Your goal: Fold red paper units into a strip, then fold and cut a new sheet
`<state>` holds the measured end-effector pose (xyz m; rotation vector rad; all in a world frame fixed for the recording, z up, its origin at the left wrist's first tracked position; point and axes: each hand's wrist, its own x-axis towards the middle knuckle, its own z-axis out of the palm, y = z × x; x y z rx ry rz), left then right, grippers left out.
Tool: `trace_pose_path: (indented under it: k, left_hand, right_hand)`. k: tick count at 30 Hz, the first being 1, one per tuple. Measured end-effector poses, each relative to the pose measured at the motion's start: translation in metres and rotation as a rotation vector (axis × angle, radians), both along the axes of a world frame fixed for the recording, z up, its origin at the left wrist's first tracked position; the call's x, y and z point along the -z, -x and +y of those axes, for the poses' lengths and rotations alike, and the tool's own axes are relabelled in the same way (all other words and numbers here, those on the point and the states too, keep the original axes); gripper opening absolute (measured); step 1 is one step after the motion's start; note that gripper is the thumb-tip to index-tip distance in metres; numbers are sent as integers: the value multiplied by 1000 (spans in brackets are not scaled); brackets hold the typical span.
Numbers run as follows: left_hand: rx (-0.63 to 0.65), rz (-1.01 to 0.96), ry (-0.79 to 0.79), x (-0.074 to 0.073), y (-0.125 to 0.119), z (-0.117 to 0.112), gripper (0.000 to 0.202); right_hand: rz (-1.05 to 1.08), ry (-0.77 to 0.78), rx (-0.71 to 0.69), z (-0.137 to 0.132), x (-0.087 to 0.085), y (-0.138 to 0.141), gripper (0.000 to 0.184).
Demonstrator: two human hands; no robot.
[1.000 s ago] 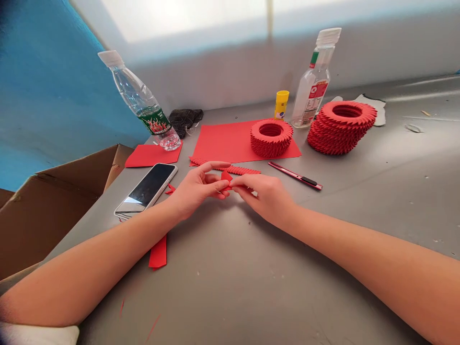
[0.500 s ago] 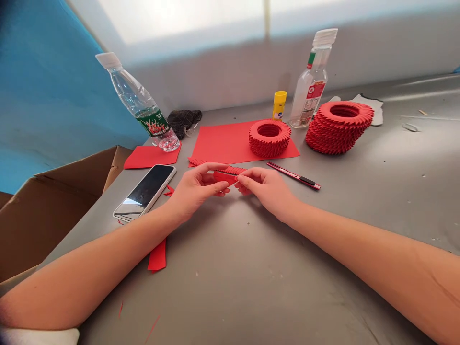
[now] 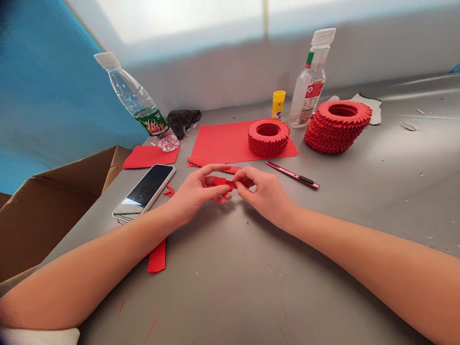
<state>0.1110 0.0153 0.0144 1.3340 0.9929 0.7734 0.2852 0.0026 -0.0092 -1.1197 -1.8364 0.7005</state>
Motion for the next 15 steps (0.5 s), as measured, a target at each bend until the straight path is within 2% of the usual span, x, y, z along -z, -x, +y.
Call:
trace_pose_path:
  k: [5, 9, 12, 13, 15]
  left_hand:
    - [-30, -57, 31, 0, 5, 4, 48]
    - [-27, -48, 23, 0, 6, 5, 45]
    - [-13, -3, -11, 0, 5, 5, 43]
    - [-9, 20, -35, 0, 4, 5, 43]
    - [-8, 55, -80, 1, 4, 5, 43]
  right_hand:
    - [-149, -314, -80, 3, 4, -2, 16]
    - [-232, -420, -161, 6, 6, -4, 19]
    - [-246, -360, -191, 5, 5, -4, 17]
    - [-218, -280, -193, 4, 4, -4, 14]
    - [-74, -18, -208, 2, 3, -3, 7]
